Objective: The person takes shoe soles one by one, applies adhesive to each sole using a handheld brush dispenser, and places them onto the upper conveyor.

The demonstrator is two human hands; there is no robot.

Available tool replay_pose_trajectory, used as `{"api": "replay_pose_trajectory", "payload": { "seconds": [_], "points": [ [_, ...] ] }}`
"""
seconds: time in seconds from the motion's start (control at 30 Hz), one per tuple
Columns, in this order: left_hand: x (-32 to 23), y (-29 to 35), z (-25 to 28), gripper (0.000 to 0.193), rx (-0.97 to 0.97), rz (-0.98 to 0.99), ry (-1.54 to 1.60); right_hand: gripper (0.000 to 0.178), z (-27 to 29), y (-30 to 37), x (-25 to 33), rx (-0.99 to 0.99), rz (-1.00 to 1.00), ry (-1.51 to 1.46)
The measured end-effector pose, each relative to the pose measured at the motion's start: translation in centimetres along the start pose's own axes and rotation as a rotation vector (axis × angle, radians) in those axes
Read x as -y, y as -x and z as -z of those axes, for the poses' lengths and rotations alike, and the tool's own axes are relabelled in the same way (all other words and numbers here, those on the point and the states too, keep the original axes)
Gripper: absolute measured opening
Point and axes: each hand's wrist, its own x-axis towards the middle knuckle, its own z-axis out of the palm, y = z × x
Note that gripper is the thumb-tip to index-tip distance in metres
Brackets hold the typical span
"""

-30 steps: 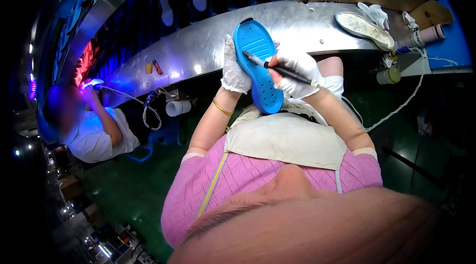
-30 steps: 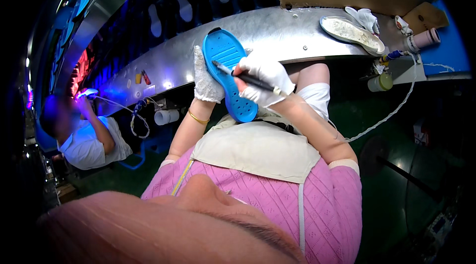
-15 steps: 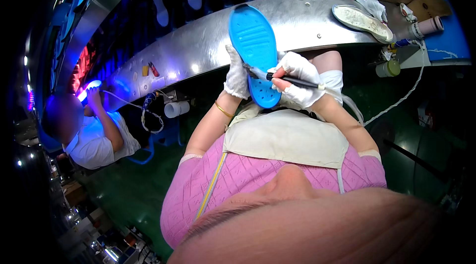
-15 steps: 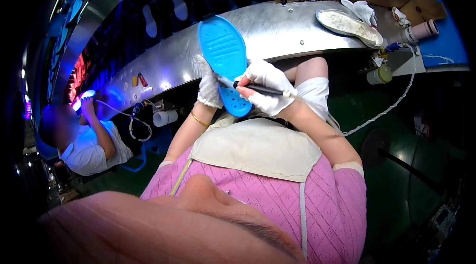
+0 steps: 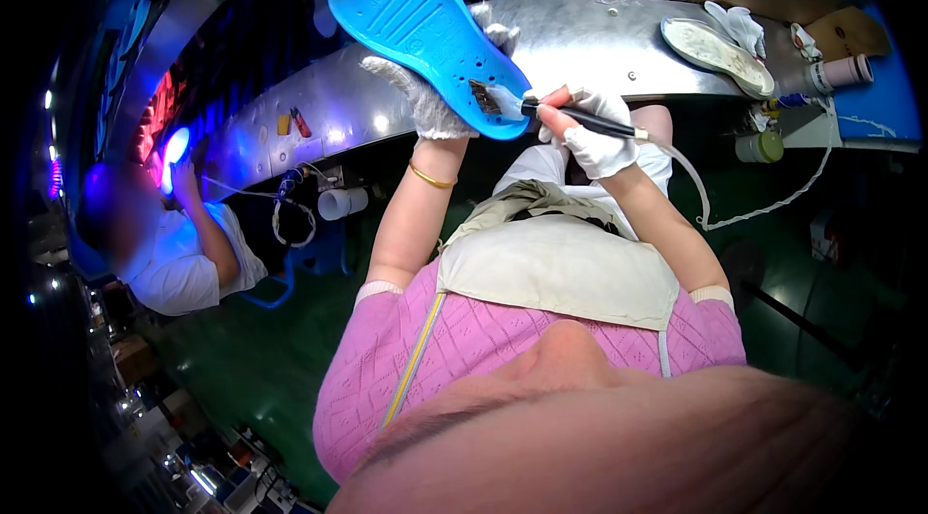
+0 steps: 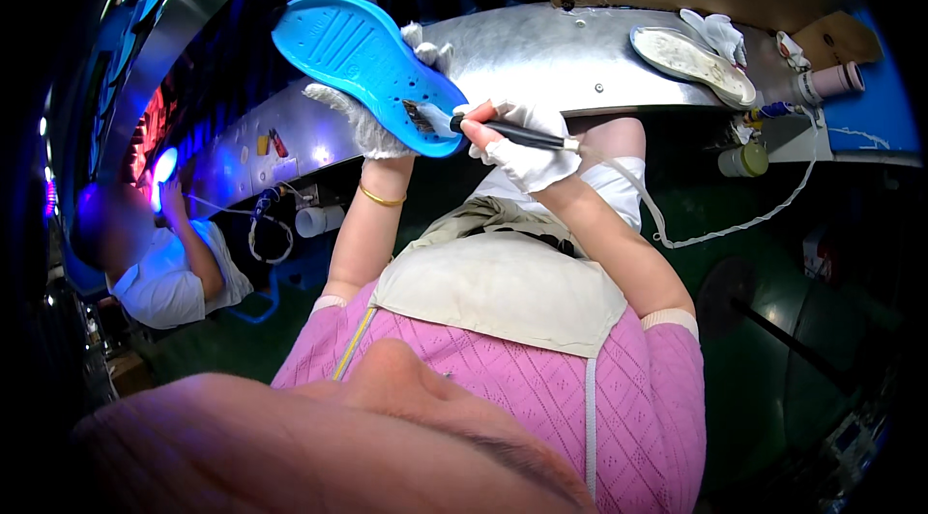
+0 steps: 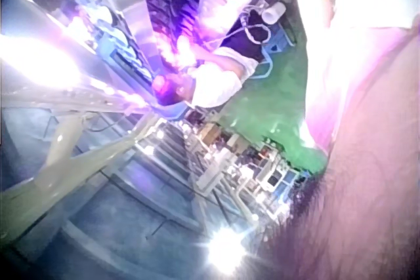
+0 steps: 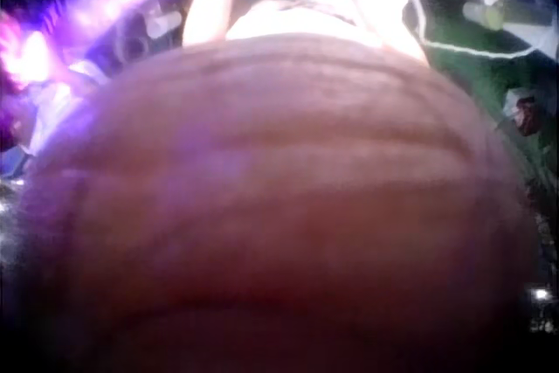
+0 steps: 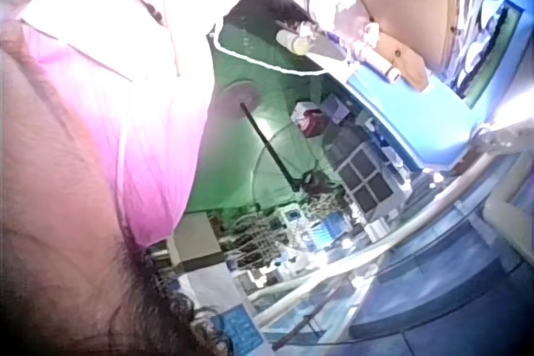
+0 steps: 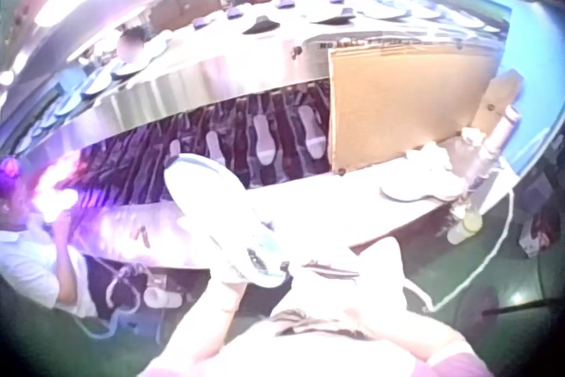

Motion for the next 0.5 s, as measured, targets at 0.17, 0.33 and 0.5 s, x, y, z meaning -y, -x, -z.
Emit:
{"api": "replay_pose_trajectory", "payload": {
  "seconds": [0.17, 0.33, 0.5],
  "points": [
    [-1.0, -1.3, 1.2, 0.112, 0.143, -0.01, -0.052, 0.008, 0.6, -0.8, -0.2, 0.118, -0.271, -0.175],
    [-1.8, -1.5, 1.1, 0.116, 0.227, 0.067, -0.302, 0.016, 1.5, -1.2, 0.6, 0.024, -0.175, -0.139],
    [-2.9, -1.4, 2.0, 0.114, 0.102, 0.219, -0.592, 0.013, 2.0, -2.0, 0.5, 0.194, 0.133, 0.421]
  ]
}}
